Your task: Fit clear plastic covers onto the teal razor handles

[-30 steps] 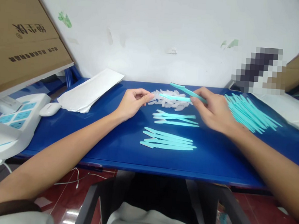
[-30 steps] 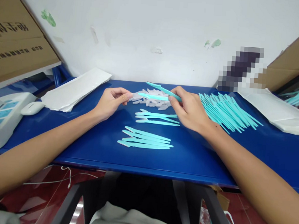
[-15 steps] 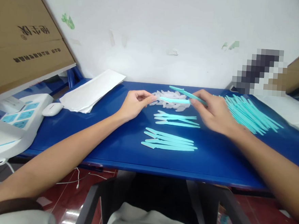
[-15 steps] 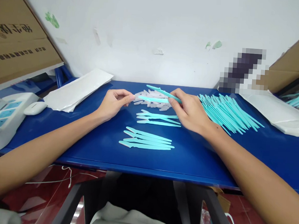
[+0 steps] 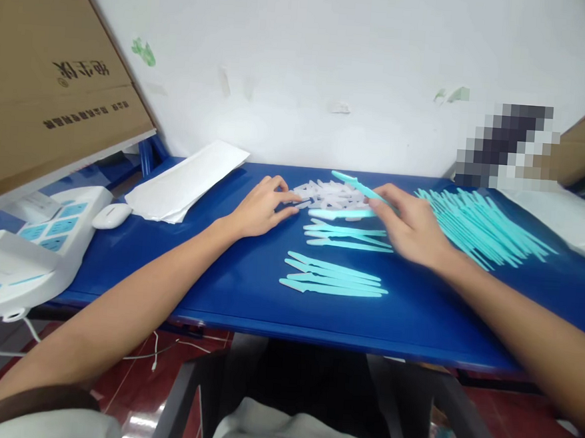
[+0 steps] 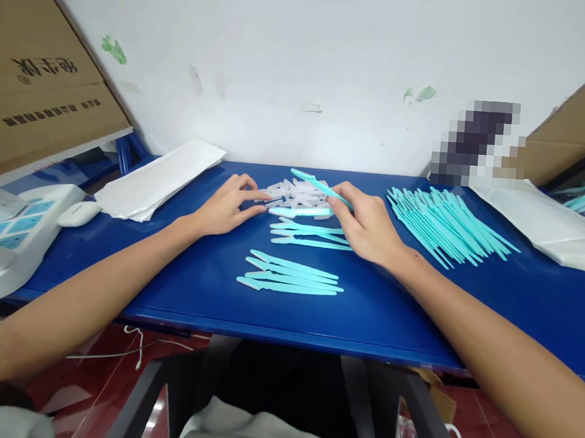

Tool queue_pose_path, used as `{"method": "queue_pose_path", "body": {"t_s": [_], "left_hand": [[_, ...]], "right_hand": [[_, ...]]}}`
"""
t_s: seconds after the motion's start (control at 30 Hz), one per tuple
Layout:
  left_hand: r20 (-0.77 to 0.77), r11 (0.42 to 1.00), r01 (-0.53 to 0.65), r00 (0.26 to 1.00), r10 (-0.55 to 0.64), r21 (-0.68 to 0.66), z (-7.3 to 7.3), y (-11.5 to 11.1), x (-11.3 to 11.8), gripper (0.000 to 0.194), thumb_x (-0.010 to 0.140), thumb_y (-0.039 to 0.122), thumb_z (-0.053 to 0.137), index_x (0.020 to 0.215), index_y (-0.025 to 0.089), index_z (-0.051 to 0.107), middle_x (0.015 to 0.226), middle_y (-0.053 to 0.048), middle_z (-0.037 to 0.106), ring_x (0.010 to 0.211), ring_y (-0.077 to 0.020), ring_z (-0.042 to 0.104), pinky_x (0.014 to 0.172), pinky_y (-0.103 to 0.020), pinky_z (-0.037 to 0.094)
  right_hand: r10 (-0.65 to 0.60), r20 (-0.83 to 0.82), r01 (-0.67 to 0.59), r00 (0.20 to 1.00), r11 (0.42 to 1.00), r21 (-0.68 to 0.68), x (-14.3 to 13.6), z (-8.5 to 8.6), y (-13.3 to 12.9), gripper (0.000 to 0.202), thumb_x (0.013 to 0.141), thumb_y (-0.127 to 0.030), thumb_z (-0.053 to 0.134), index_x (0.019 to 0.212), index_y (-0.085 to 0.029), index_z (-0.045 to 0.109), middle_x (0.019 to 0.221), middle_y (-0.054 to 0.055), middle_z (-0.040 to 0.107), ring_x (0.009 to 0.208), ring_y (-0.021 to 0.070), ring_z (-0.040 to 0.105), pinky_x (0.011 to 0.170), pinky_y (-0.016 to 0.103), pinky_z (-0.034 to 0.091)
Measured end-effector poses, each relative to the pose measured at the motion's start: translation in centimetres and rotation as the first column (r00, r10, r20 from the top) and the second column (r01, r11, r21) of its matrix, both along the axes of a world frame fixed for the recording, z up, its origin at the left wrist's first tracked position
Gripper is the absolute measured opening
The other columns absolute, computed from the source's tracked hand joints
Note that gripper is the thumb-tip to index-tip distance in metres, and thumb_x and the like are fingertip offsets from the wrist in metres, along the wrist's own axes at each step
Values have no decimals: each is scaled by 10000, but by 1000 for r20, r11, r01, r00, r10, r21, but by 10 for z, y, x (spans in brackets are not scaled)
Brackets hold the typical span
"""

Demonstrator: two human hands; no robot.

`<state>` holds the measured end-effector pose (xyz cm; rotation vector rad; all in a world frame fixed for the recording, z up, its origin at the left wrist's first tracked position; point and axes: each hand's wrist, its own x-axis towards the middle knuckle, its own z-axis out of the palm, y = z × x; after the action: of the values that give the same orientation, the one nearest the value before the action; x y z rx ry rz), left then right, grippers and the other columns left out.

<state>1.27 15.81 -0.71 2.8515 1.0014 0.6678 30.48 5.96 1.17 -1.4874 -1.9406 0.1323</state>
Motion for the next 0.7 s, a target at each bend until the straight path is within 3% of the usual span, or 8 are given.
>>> {"method": "queue_pose_path", "body": {"t_s": [0.1, 0.2, 0.4, 0.5, 0.6, 0.7], "left_hand": [[-155, 1000, -13, 988, 16, 21, 2, -1, 0, 402, 1026, 430, 493, 1321, 275, 720, 1202, -156, 561, 1074, -327, 507, 929, -498, 434], [-199, 998, 5, 980, 7, 59, 9, -5, 3, 352, 1021, 415, 517, 1154, 245, 796, 1186, -141, 633, 1069, -332, 529, 908, -487, 428], [-202, 999, 47, 978, -49, -19, 17, -7, 4, 191, 948, 216, 589, 951, 178, 777, 937, -80, 777, 890, -249, 669, 817, -362, 463], [-159, 998, 45, 986, -52, -51, 16, -6, 2, 204, 926, 197, 589, 1047, 179, 752, 918, -72, 767, 873, -238, 684, 798, -339, 474], [-143, 996, 58, 987, -67, -66, 13, -5, -1, 342, 941, 182, 532, 1242, 170, 693, 955, -87, 731, 886, -233, 674, 804, -337, 485], [-103, 994, 81, 991, -88, -68, 12, -6, -2, 310, 981, 223, 486, 1158, 179, 736, 992, -102, 689, 893, -225, 656, 817, -345, 500]], "right_hand": [[8, 37, -7, 999, 999, -37, -2, 2, -2, 259, 995, -419, 466, 961, -243, 652, 618, -12, 583, 556, 187, 518, 608, 317, 379], [7, 74, -2, 997, 998, -66, -2, 2, -2, 274, 993, -423, 457, 917, -236, 642, 607, -14, 582, 551, 185, 517, 614, 314, 370], [21, 100, -11, 995, 995, -103, -2, 1, 0, 274, 985, -409, 456, 884, -224, 631, 579, -24, 535, 543, 169, 482, 604, 300, 348], [41, 99, -31, 994, 995, -95, -3, 0, 0, 270, 988, -408, 459, 880, -218, 619, 575, -31, 518, 532, 160, 460, 599, 299, 339], [60, 87, -52, 994, 995, -85, -3, 1, -1, 273, 992, -406, 461, 885, -212, 620, 599, -29, 533, 540, 154, 464, 603, 298, 340], [75, 65, -69, 995, 994, -86, -3, 2, -2, 283, 995, -405, 461, 898, -207, 637, 612, -28, 537, 548, 153, 468, 602, 297, 340]]}}
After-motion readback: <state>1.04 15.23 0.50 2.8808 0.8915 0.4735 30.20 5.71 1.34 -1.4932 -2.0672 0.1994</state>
